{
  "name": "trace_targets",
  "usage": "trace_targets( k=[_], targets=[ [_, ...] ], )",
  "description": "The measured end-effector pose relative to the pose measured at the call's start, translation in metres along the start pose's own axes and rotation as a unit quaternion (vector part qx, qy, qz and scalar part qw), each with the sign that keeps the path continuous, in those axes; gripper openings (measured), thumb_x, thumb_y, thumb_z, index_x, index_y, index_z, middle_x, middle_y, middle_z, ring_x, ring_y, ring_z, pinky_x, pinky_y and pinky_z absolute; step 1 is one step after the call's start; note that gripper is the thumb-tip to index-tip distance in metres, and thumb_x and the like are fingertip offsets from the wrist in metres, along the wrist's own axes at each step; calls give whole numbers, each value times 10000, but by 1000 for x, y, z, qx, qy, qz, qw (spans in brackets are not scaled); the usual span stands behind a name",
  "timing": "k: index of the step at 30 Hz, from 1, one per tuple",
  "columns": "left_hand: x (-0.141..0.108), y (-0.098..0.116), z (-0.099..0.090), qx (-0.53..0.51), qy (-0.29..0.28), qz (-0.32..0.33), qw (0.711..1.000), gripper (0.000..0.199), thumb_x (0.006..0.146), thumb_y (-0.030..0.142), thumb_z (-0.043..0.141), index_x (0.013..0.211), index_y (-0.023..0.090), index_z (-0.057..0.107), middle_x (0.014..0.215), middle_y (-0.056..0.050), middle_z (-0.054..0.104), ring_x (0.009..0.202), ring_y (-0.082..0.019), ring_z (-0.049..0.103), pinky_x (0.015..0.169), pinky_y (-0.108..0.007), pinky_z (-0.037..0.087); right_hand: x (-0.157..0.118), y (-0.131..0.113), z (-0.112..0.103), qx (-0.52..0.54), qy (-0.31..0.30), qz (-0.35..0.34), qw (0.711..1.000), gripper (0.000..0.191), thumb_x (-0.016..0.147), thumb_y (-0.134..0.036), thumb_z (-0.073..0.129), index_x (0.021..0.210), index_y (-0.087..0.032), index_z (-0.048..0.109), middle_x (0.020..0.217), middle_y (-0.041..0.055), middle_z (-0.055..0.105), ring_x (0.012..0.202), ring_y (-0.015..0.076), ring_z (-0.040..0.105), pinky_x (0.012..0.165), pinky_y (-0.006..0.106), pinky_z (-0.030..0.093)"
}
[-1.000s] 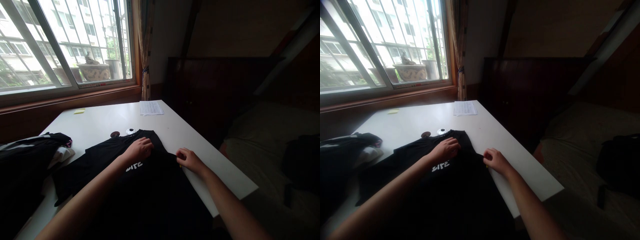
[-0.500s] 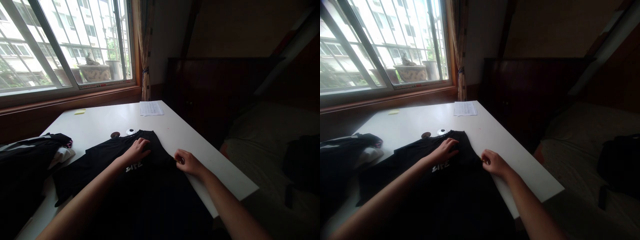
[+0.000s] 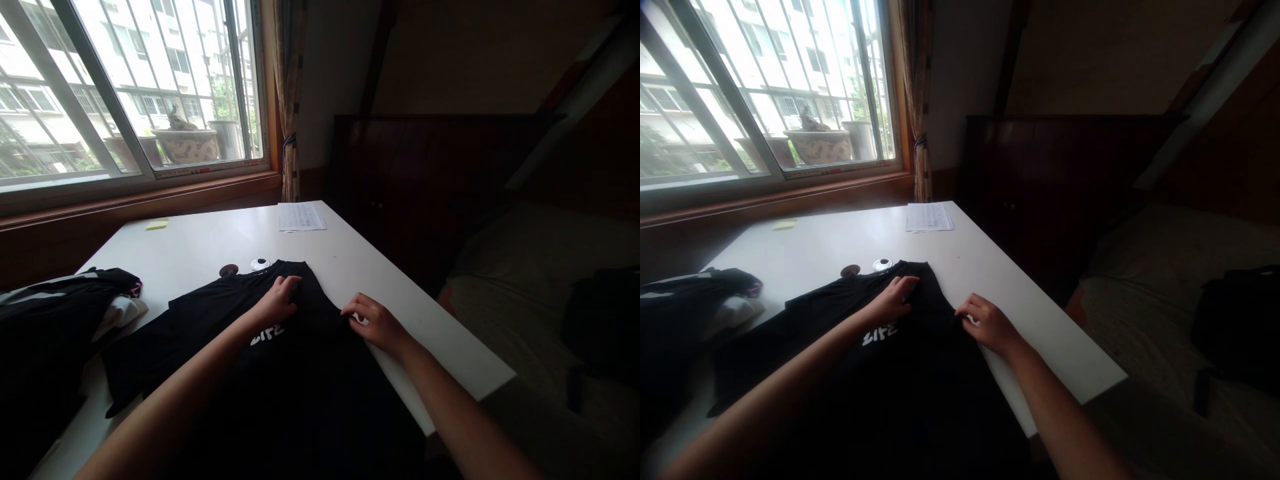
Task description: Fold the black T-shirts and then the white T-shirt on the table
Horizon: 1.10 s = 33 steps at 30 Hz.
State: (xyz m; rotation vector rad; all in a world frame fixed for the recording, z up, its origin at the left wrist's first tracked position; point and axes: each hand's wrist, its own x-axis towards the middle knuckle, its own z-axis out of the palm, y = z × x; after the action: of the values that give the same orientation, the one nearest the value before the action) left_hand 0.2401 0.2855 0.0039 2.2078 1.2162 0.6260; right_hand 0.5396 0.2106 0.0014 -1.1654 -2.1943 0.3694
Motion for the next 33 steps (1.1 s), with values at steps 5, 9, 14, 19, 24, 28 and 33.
trace_targets(
  k=[5, 9, 14, 19, 24, 28, 33],
  targets=[
    [10, -3, -7, 103, 46, 21, 993, 563, 733, 76, 633, 1275, 224, 607, 1198, -112, 554, 1012, -265, 625, 935, -458, 561, 2, 1, -1, -43, 21, -26, 999, 285, 800, -30, 582, 931, -266, 673, 933, 38, 614, 873, 222, 594, 804, 374, 507],
    [30, 5, 0, 198, 77, 93, 973, 424, 849, 136, 591, 1264, 208, 645, 1356, -135, 568, 1266, -317, 528, 1118, -488, 438, 4, -1, 0, -86, 7, -50, 995, 280, 772, -12, 591, 907, -255, 619, 983, 60, 609, 954, 258, 565, 861, 416, 493],
    [60, 7, 28, 206, 36, 133, 969, 390, 998, 297, 489, 1349, 166, 596, 1420, -128, 598, 1416, -276, 444, 1204, -417, 338, 4, -1, 2, -114, -12, -61, 992, 277, 731, 1, 570, 845, -249, 539, 903, 46, 586, 890, 251, 534, 841, 412, 478],
    [78, -5, 40, 187, 71, 71, 977, 444, 997, 255, 472, 1431, 164, 490, 1498, -156, 514, 1415, -298, 445, 1174, -480, 348, 2, 3, 2, -119, -21, -55, 991, 297, 680, 13, 555, 799, -252, 496, 863, 31, 560, 865, 243, 512, 841, 407, 468],
    [88, -10, 27, 145, 130, -38, 980, 446, 991, 280, 481, 1417, 150, 467, 1337, -175, 606, 1283, -329, 527, 1097, -499, 394, 2, 2, 1, -108, -29, -44, 993, 302, 673, 21, 546, 794, -248, 483, 868, 30, 555, 864, 236, 510, 794, 374, 457],
    [101, -10, 18, 94, 112, -99, 984, 522, 945, 373, 593, 1418, 195, 464, 1081, -98, 743, 1148, -312, 612, 1009, -438, 453, 2, 4, 2, -92, -22, -40, 995, 306, 670, 27, 549, 797, -244, 485, 869, 26, 555, 864, 231, 510, 785, 359, 446],
    [119, -9, 16, 40, 81, -153, 984, 649, 881, 405, 683, 1448, 217, 430, 1080, -90, 763, 1041, -283, 693, 900, -371, 499, 1, 8, 4, -70, -16, -40, 997, 302, 682, 29, 555, 806, -237, 484, 866, 22, 550, 860, 222, 510, 776, 343, 439]
  ],
)
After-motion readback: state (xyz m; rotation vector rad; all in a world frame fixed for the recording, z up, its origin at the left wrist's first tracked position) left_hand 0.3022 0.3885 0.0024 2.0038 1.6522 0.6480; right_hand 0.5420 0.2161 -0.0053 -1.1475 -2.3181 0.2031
